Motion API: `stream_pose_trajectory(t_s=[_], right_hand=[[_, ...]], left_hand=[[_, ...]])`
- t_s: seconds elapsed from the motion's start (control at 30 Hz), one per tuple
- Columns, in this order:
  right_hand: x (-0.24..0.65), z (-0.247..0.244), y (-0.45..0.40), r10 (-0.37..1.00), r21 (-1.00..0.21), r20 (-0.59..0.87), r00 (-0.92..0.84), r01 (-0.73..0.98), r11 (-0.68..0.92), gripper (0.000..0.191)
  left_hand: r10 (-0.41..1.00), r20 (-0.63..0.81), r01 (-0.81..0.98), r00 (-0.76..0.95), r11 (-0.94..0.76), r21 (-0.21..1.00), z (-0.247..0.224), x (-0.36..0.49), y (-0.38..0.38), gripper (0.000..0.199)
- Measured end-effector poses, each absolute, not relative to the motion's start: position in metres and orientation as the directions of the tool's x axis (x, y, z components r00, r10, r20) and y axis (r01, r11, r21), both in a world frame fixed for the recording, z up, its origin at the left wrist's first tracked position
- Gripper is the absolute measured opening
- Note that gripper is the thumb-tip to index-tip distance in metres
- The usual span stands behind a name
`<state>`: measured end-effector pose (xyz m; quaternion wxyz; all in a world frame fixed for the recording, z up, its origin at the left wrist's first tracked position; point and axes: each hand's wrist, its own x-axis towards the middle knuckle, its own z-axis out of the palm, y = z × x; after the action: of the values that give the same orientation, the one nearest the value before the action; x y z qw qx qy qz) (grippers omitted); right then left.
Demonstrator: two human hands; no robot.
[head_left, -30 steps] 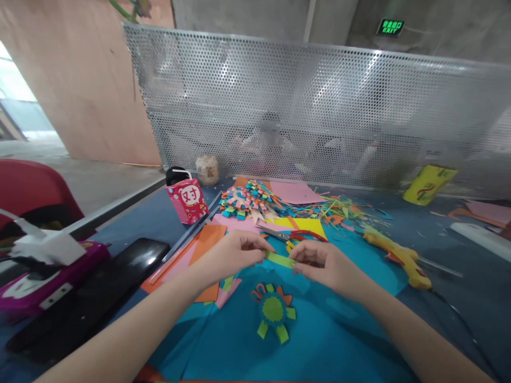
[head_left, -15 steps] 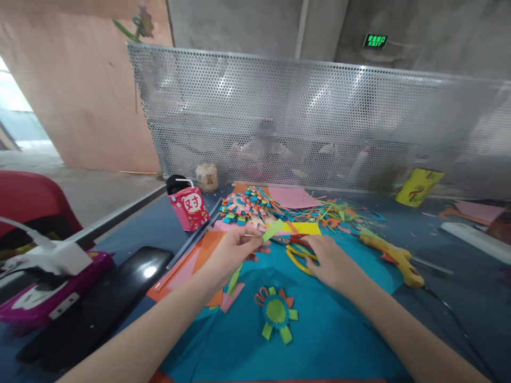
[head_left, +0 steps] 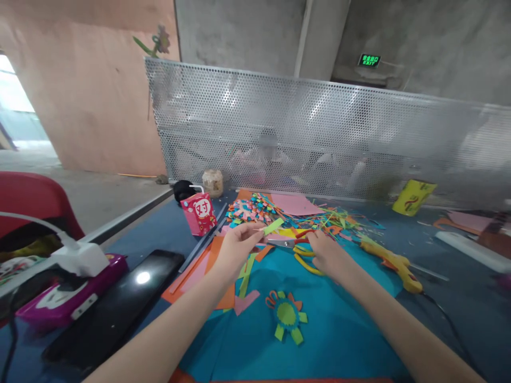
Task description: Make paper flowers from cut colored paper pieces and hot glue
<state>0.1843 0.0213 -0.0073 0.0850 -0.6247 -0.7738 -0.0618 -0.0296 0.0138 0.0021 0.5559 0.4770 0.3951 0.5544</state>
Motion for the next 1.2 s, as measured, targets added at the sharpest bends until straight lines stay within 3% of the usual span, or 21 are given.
stream_pose_trajectory(t_s=[0.23, 0.4, 0.63, 0.87, 0.97, 1.2], right_hand=[[0.196, 0.003, 0.016, 0.901, -0.198, 0.432, -0.043, 0.97, 0.141, 0.033], [0.195, -0.004, 0.011, 0.87, -0.342, 0.485, -0.086, 0.897, 0.279, 0.031], [0.173, -0.004, -0.022, 0.907, -0.417, 0.356, -0.223, 0.831, 0.368, 0.033], [0.168, -0.002, -0.029, 0.964, -0.518, 0.203, -0.174, 0.816, 0.257, 0.035], [0.167, 0.0, -0.031, 0.968, -0.534, 0.181, -0.177, 0.809, 0.247, 0.032], [0.161, 0.004, -0.036, 0.967, -0.569, 0.161, -0.197, 0.782, 0.254, 0.025]], left_hand=[[0.994, 0.101, -0.399, -0.042, -0.11, 0.91, 0.005, -0.028, 0.015, 0.025], [0.995, 0.095, -0.407, -0.027, -0.098, 0.908, 0.004, -0.025, 0.013, 0.027], [0.989, 0.096, -0.42, -0.114, -0.136, 0.897, 0.004, -0.019, 0.009, 0.022], [0.99, 0.121, -0.367, -0.079, -0.142, 0.919, 0.006, -0.012, 0.003, 0.02], [0.986, 0.129, -0.291, -0.103, -0.154, 0.944, 0.005, -0.01, 0.0, 0.018], [0.984, 0.171, -0.358, -0.052, -0.178, 0.916, 0.0, -0.009, 0.0, 0.02]])
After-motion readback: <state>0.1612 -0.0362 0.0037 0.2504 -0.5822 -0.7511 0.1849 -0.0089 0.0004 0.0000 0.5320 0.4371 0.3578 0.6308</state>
